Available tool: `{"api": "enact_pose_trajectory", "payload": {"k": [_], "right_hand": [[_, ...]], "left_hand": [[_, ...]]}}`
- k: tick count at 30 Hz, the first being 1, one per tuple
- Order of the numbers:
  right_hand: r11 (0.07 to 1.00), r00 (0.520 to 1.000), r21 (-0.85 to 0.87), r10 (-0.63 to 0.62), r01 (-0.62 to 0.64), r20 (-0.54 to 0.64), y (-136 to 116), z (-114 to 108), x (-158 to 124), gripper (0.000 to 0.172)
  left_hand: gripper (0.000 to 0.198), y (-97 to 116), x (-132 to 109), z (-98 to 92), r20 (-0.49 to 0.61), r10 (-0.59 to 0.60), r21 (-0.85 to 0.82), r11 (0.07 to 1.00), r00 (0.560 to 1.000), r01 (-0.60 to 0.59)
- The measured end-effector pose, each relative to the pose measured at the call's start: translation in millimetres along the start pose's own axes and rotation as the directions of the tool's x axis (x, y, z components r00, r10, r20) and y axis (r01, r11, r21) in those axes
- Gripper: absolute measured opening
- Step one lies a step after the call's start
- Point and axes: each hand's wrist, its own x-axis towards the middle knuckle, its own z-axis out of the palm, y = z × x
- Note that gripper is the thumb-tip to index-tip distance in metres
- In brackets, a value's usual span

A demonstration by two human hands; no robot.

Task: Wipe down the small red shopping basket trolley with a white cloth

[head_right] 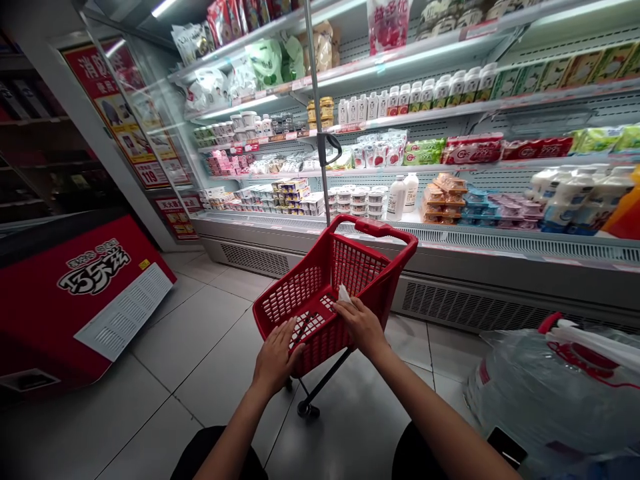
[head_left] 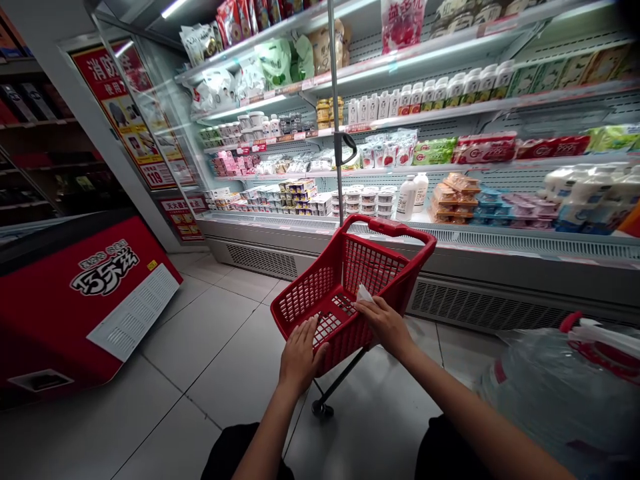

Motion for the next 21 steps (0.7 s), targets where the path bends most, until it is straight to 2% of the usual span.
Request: {"api": "enact_pose_trajectory", "payload": {"k": [4, 8, 11, 13, 17, 21], "right_hand": [[1.000, 0.998, -0.019, -0.002, 0.003, 0.057, -17.6, 0.4, -5.5, 0.060], [0.993, 0.989, -0.108, 0.064, -0.050, 0.132, -14.7, -6.8, -15.0, 0.075], [0.991, 0.982, -0.106, 0.103, -0.087, 0.159, -14.3, -10.1, -19.9, 0.093], [0.992, 0.979, -0.086, 0.109, -0.095, 0.174, -16.6, -11.2, -21.2, 0.098], [0.990, 0.966, -0.080, 0.132, -0.117, 0.224, -17.8, -14.2, -21.9, 0.098], [0.980, 0.961, -0.154, 0.162, -0.129, 0.226, -7.0, -16.7, -25.7, 0.088]], "left_hand": [[0.063, -0.8, -1.0, -1.9, 0.004, 0.023, 0.009, 1.000, 1.000, -0.023], [0.062, -2.2, -2.5, -2.0, 0.004, 0.030, 0.017, 0.999, 1.000, -0.030], [0.060, -2.4, -3.2, -1.8, -0.004, 0.034, 0.016, 0.999, 0.999, -0.034], [0.059, -2.2, -3.4, -2.1, -0.009, 0.037, 0.011, 0.999, 0.999, -0.037], [0.058, -1.3, -3.7, -3.0, 0.002, 0.026, 0.001, 1.000, 1.000, -0.026], [0.056, -0.1, -3.9, -2.1, 0.016, 0.008, -0.008, 1.000, 1.000, -0.008]]}}
